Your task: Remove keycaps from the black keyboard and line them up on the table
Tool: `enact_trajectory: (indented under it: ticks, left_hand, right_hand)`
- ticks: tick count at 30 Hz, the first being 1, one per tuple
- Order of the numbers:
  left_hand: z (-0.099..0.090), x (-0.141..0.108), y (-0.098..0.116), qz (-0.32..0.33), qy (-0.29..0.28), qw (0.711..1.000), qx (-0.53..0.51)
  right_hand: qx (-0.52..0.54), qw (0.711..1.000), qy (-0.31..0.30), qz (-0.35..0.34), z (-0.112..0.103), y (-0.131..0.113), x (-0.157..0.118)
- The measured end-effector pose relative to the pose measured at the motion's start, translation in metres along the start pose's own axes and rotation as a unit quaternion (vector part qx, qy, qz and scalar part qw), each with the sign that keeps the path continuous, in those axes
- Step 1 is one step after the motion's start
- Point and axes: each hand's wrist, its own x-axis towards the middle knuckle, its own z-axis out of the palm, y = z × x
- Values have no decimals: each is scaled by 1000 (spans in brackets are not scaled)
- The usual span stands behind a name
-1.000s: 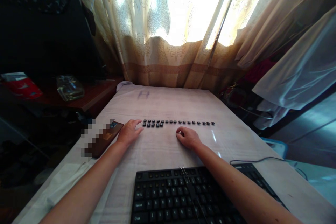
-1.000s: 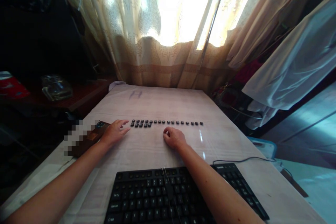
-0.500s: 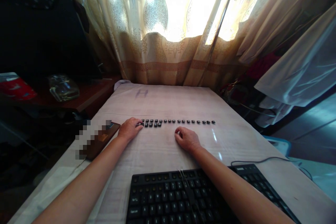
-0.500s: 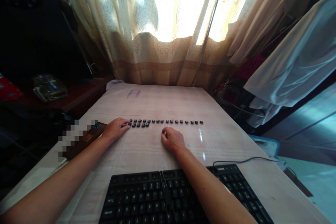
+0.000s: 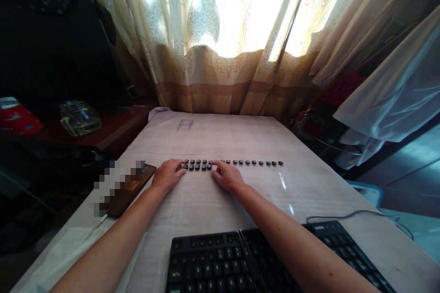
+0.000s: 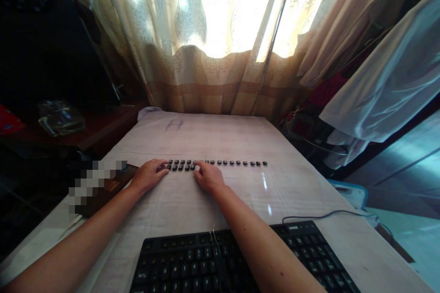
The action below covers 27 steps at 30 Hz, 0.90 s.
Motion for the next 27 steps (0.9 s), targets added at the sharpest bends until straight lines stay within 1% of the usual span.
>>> enact_trajectory:
  ticks: [5, 14, 27]
  left_hand:
    - [4, -2, -3, -7, 15, 1000, -9]
    - [5, -4, 2, -5, 25, 1000, -6]
    - [7, -8, 3, -15, 36, 999, -7]
  right_hand:
    - [-17, 1000, -3, 8, 4, -10, 10]
    - [-43, 999, -8, 23, 6, -9, 11]
    - [-73, 997, -18, -6, 7, -10, 13]
